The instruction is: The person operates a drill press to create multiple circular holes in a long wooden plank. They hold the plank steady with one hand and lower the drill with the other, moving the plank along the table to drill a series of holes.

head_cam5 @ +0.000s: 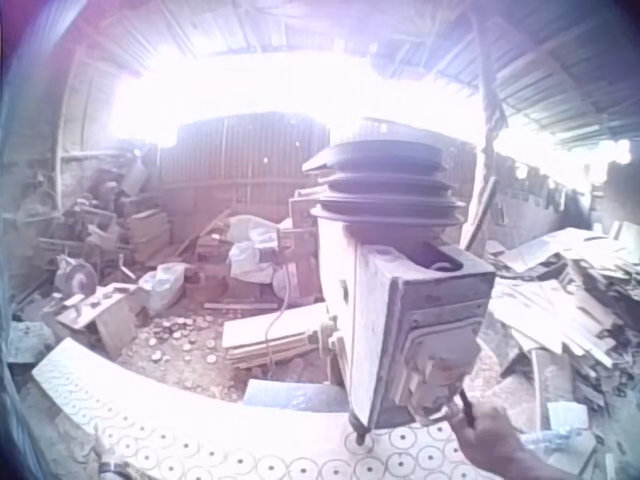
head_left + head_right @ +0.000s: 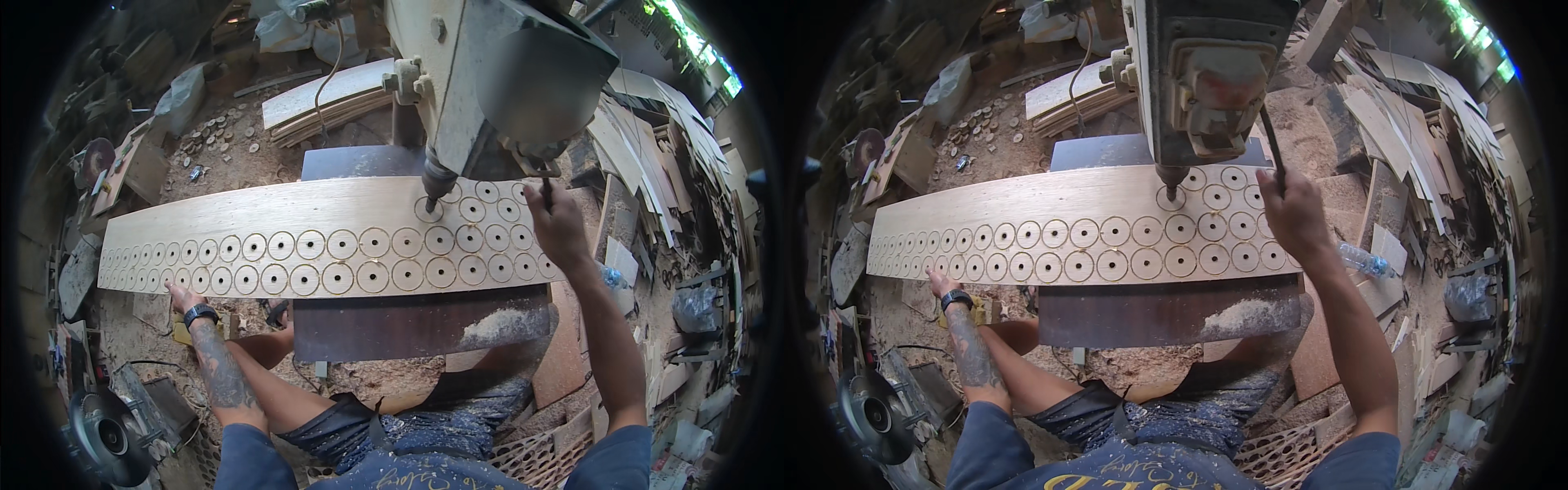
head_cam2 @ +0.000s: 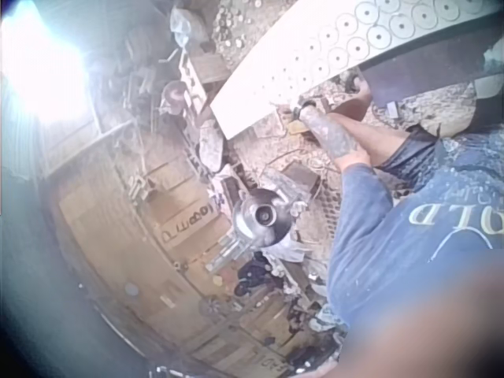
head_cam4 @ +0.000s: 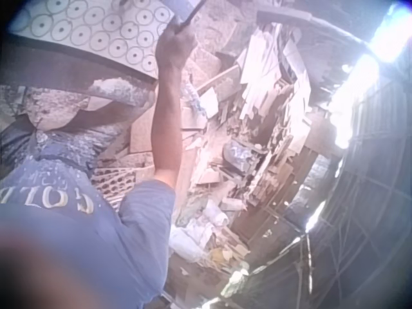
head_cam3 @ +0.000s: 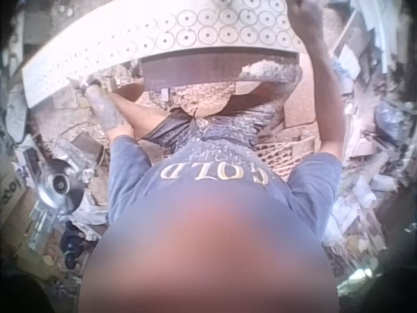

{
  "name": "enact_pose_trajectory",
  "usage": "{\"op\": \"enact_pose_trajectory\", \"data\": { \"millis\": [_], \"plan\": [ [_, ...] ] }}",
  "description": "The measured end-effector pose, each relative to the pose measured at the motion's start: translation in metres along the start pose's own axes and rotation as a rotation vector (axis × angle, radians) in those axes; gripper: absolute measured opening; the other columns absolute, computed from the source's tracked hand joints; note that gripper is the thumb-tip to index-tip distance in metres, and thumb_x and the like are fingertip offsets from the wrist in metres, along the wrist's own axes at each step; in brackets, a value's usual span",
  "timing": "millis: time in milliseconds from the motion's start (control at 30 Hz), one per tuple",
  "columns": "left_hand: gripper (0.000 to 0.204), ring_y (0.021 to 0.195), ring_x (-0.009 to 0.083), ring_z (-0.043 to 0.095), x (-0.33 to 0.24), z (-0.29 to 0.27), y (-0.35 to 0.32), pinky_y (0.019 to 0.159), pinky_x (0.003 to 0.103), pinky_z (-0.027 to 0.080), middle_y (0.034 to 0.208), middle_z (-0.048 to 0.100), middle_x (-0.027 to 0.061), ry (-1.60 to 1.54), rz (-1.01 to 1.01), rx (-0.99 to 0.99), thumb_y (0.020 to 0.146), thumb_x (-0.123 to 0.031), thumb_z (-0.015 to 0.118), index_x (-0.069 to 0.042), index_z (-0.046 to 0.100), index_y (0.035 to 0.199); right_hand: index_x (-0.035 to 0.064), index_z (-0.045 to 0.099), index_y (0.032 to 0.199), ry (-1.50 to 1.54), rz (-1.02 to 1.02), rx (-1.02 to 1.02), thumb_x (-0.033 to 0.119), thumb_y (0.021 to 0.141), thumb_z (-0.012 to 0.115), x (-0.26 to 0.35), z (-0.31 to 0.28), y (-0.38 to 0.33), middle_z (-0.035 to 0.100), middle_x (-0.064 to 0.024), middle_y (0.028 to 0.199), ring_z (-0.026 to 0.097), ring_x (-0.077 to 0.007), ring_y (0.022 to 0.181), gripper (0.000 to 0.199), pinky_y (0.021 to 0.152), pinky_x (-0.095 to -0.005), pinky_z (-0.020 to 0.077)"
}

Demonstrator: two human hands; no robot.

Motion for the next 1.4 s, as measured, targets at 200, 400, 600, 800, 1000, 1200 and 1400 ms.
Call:
{"op": "enact_pose_trajectory", "data": {
  "millis": [200,400,600,800,1000,1200,1400],
  "plan": [
    [0.07,0.119,0.0324,0.058,-0.002,-0.005,0.001,0.098,0.042,0.05,0.135,0.056,0.0209,0.029,0.035,-0.042,0.095,-0.051,0.052,0.01,0.052,0.131,0.0007,0.064,0.084,-0.587,0.062,0.053,0.029,0.097,0.061,0.085,-0.131,0.008,0.064,-0.0133,0.081,0.062,-0.0231,0.071,0.031,0.064,-0.0419,0.0499],
    [0.073,0.119,0.0323,0.058,-0.004,-0.014,0.006,0.098,0.042,0.05,0.135,0.056,0.0211,0.098,0.068,-0.08,0.095,-0.053,0.052,0.011,0.052,0.131,0.0001,0.068,0.069,-0.694,-0.236,-0.434,0.028,0.087,0.066,0.151,-0.169,0.131,0.059,-0.0109,0.056,0.055,-0.0179,0.051,0.033,0.054,-0.037,0.0438],
    [0.079,0.112,0.0313,0.062,-0.006,-0.035,0.025,0.094,0.04,0.051,0.131,0.058,0.0218,0.136,0.09,-0.105,0.091,-0.056,0.058,0.013,0.052,0.13,-0.0002,0.07,0.069,-0.532,-0.464,-0.4,0.018,0.082,0.065,0.157,-0.167,0.192,0.065,-0.018,0.064,0.063,-0.0259,0.056,0.023,0.059,-0.0399,0.0489],
    [0.076,0.11,0.03,0.062,0.002,-0.036,0.011,0.095,0.038,0.051,0.131,0.057,0.0227,0.032,0.099,-0.05,0.096,-0.052,0.054,0.017,0.05,0.129,-0.0007,0.071,0.072,-0.691,-0.635,-0.479,0.013,0.079,0.061,0.168,-0.157,0.211,0.066,-0.0206,0.069,0.065,-0.0306,0.061,0.018,0.063,-0.0424,0.0513],
    [0.074,0.112,0.0305,0.061,0.004,-0.025,-0.029,0.095,0.038,0.052,0.131,0.057,0.0222,-0.043,0.025,-0.004,0.096,-0.05,0.054,0.016,0.05,0.13,0.001,0.071,0.071,-0.669,-0.477,-0.36,0.015,0.082,0.061,0.193,-0.162,0.211,0.066,-0.0186,0.067,0.065,-0.0286,0.06,0.021,0.062,-0.0418,0.0509],
    [0.072,0.113,0.0302,0.06,-0.003,-0.022,-0.053,0.095,0.038,0.052,0.131,0.056,0.0219,-0.089,0.018,0.042,0.097,-0.049,0.054,0.016,0.049,0.13,0.0012,0.07,0.066,-0.622,-0.516,-0.424,0.016,0.079,0.064,0.195,-0.166,0.203,0.064,-0.0171,0.061,0.062,-0.0263,0.055,0.021,0.058,-0.0405,0.0489],
    [0.071,0.112,0.0297,0.06,-0.002,-0.022,-0.047,0.094,0.038,0.052,0.131,0.056,0.0213,-0.121,0.024,0.042,0.098,-0.048,0.053,0.015,0.049,0.131,-0.001,0.069,0.065,-0.594,-0.463,-0.4,0.017,0.074,0.068,0.188,-0.171,0.206,0.062,-0.0168,0.058,0.061,-0.0246,0.053,0.02,0.057,-0.0399,0.048]
  ]
}}
Point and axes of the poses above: each hand's wrist, its own y-axis towards the middle knuckle, its own z-axis out of the palm, x = y × z, the point moved 4 cm from there along y, towards the middle knuckle
